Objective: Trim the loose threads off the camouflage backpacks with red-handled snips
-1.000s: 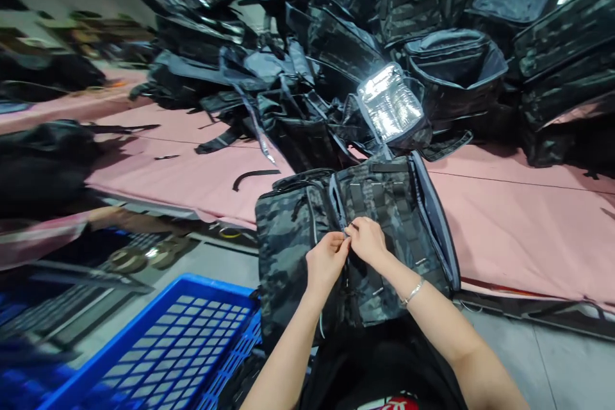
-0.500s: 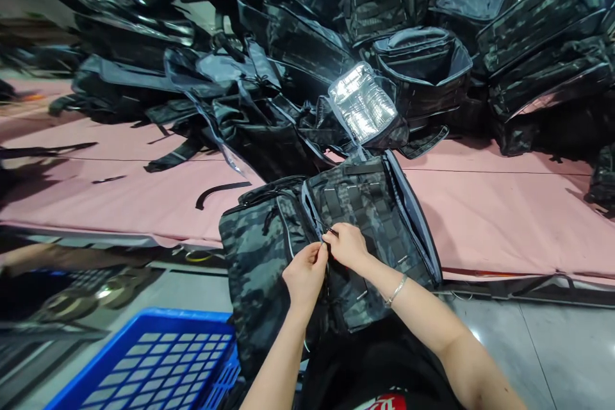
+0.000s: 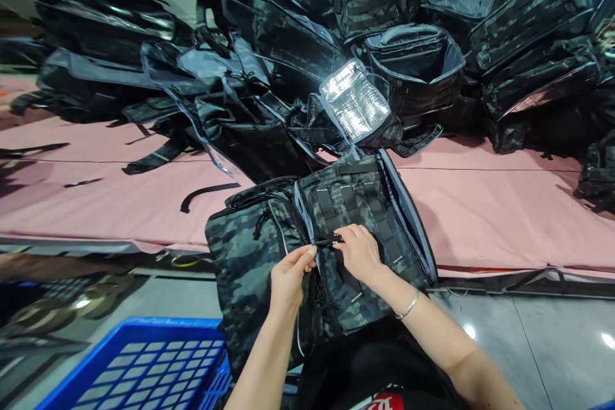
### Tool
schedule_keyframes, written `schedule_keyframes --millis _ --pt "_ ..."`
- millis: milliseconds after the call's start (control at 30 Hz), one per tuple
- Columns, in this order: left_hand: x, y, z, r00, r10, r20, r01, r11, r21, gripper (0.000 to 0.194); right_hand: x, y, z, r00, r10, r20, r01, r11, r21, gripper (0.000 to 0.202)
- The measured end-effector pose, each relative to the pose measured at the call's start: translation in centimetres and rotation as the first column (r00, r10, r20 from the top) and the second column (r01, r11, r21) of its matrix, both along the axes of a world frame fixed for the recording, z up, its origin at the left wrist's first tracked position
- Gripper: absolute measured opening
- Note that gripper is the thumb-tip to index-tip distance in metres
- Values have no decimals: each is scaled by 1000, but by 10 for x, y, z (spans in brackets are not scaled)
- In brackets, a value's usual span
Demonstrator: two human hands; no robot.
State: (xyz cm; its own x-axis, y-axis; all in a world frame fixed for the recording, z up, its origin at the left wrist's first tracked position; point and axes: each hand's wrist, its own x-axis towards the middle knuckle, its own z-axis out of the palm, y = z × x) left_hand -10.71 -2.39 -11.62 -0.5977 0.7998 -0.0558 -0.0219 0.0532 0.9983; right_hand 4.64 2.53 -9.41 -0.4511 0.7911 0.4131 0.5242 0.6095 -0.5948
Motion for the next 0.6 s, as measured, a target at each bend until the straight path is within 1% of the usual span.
schedule_keyframes --millis 133,300,400,467,500,600 --pt "-1 -1 3 999 -27 26 27 1000 -4 36 2 -1 0 997 23 68 -28 997 68 21" --pt "-1 -2 5 999 -43 24 43 999 -1 35 -1 -2 6 987 16 160 -35 993 117 21" --pt "0 -2 6 999 -45 10 45 999 2 34 -4 -2 6 984 5 180 -28 992 124 18" --pt "0 -2 6 999 -43 -5 43 999 8 33 -5 -1 5 991 11 137 -26 994 108 16" --pt "0 -2 7 999 -41 -13 41 999 11 32 -5 -1 6 996 14 87 -22 996 89 16" --pt "2 -3 8 999 -34 -41 35 999 25 29 4 -3 13 989 -11 -148 7 1000 -22 16"
